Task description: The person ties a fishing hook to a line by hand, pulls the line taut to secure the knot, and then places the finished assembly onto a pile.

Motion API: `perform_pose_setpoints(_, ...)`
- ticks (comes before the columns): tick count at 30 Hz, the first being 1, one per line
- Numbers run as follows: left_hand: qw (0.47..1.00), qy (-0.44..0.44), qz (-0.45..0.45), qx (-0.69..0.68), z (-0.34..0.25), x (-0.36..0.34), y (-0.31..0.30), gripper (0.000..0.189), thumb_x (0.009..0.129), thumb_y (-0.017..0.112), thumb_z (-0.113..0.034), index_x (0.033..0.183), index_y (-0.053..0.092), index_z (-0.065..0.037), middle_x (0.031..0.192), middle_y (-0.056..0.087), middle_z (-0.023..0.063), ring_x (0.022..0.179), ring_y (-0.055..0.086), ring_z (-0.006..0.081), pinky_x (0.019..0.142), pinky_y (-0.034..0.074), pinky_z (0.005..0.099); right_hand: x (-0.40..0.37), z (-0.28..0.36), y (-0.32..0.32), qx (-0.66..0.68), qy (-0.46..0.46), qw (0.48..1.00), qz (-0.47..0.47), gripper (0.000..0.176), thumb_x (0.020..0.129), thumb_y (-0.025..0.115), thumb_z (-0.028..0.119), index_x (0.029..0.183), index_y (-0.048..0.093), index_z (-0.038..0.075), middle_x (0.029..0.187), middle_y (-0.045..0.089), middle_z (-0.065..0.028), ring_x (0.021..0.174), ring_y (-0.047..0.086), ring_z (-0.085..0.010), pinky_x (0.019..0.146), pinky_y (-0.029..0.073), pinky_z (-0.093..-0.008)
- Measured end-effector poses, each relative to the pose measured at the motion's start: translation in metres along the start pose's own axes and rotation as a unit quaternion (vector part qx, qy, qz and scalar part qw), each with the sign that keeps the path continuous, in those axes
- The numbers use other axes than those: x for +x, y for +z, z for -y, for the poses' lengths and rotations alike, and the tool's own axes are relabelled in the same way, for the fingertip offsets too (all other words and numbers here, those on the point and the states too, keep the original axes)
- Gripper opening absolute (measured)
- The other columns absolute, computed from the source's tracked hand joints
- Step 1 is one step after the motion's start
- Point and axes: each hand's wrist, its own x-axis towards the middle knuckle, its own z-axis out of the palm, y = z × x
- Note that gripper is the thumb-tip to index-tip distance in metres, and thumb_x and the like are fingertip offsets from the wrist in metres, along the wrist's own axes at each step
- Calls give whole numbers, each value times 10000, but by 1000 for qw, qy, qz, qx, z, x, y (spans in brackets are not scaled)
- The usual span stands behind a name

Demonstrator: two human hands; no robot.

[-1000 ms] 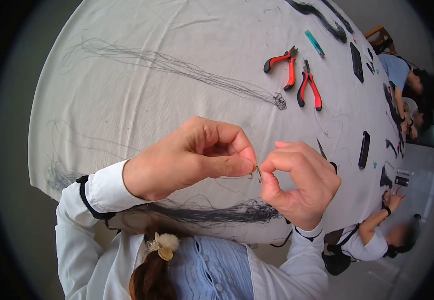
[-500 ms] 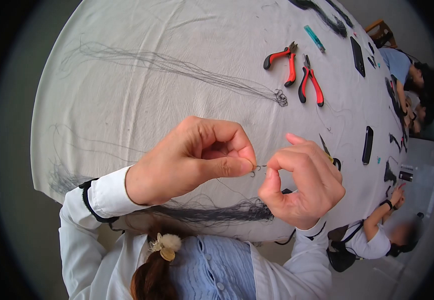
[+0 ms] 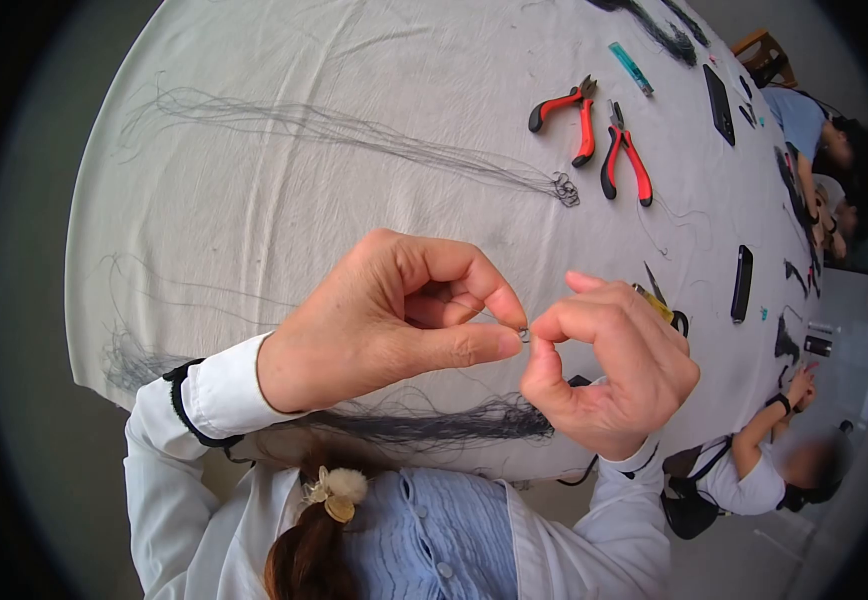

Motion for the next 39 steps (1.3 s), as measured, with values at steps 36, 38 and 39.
perform_pose_setpoints(36,997,48,-60,-28,-1,-3,7,78,794,682,-51,789,619,-6,652,522,-41,619,463,18,570,385,176,0,-7,-8,81,88,991,64,157,578,691,-12,701,604,33,646,602,-44,565,561,-187,555,473,-291)
perform_pose_setpoints(38,997,45,-60,-30,-1,-4,6,81,784,691,-45,796,621,-7,645,503,-48,617,458,18,572,384,176,1,-8,-7,82,48,995,44,154,577,689,-25,685,599,39,612,587,-30,535,556,-178,586,508,-313)
perform_pose_setpoints(39,998,34,-51,-15,-2,-4,6,90,769,702,-40,799,623,-10,639,474,-56,613,449,17,571,378,175,1,-7,-7,82,48,994,44,154,577,689,-25,685,599,39,612,587,-30,535,556,-178,586,508,-313)
